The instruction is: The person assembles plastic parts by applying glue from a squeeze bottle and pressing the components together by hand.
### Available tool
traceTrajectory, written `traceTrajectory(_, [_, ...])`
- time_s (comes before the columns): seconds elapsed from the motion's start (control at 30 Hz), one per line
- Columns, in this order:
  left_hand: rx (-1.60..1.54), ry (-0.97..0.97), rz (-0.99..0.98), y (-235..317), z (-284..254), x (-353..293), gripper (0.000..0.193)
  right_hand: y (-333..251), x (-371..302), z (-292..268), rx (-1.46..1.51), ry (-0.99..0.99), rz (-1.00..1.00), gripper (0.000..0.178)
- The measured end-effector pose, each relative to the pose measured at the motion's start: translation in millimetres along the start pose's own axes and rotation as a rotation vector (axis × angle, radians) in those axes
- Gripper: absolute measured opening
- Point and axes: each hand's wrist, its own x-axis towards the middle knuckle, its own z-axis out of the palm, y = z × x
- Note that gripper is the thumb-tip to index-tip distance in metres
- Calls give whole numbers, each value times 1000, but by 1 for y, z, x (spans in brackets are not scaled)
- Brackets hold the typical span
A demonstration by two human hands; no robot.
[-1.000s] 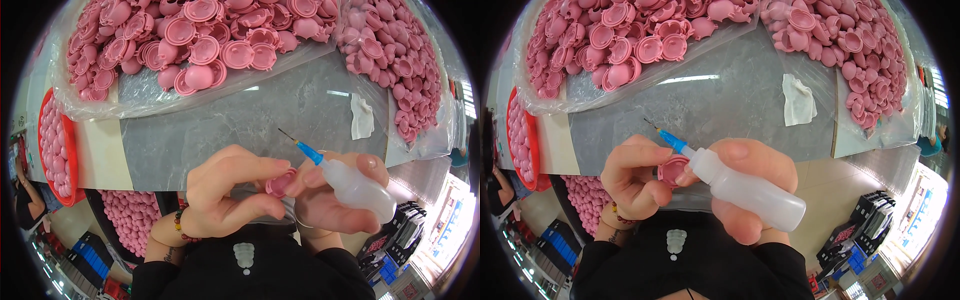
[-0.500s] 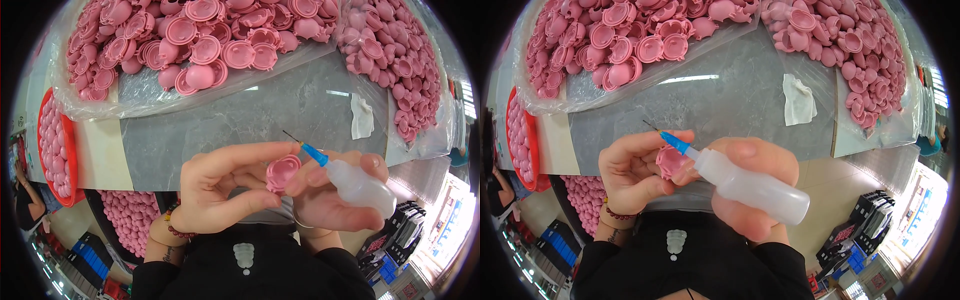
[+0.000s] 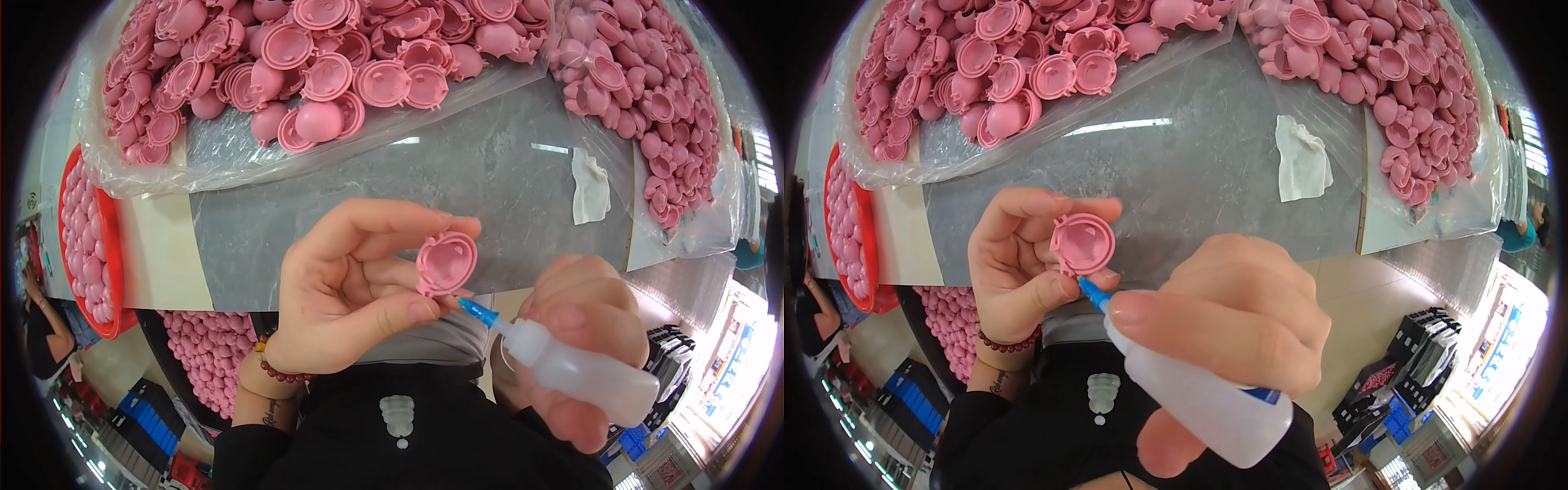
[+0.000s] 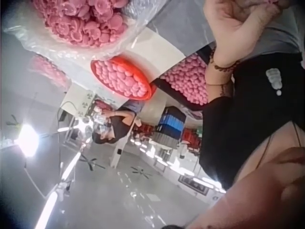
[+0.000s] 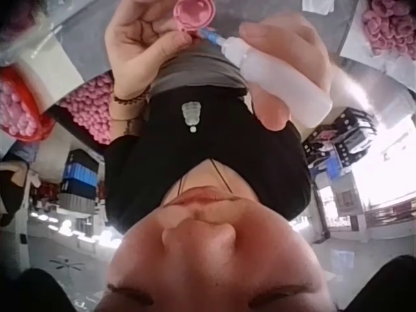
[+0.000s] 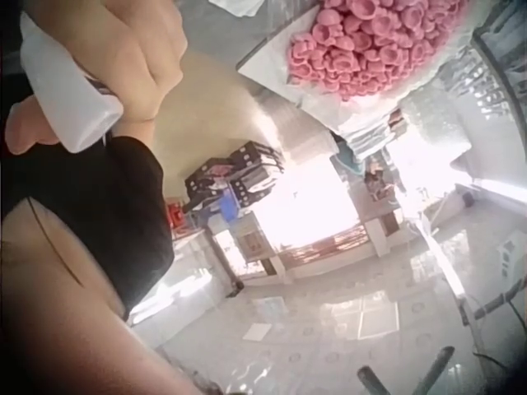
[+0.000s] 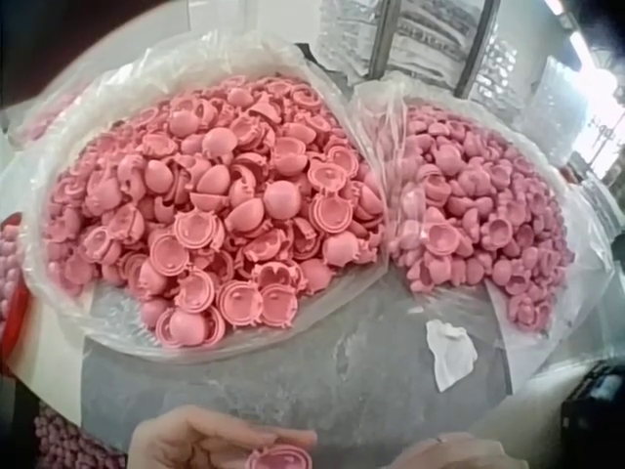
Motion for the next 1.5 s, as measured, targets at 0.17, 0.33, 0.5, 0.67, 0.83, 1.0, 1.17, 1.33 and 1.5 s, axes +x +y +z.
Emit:
traceTrajectory(0.17, [-8, 44, -13, 1, 7, 3, 51, -4, 0, -1, -32, 5, 18, 68])
traceTrajectory(0.33, [-1, 30, -2, 0, 4, 2, 51, -5, 2, 2, -75, -8, 20, 68])
traceTrajectory(0.5, [3, 5, 11, 0, 4, 3, 51, -4, 2, 1, -70, -27, 26, 67])
traceTrajectory(0.67, [-8, 19, 6, -1, 3, 2, 51, -5, 1, 1, -26, -17, 48, 68])
traceTrajectory(0.83, [-16, 15, -22, 2, 7, 4, 52, -2, 4, -1, -80, 65, -22, 72])
traceTrajectory(1.0, [-7, 7, -4, 2, 4, 2, 52, 2, 2, 6, -81, 60, -20, 73])
traceTrajectory(1.17, [-48, 74, -64, 6, 8, 2, 53, 0, 3, 4, -67, 28, 5, 73])
traceTrajectory(1.33, [-5, 34, -24, 3, 7, 3, 53, 3, 2, 1, -66, 92, -15, 73])
traceTrajectory(1.5, [-8, 88, -58, 5, 8, 1, 53, 3, 0, -1, -99, 82, 5, 72])
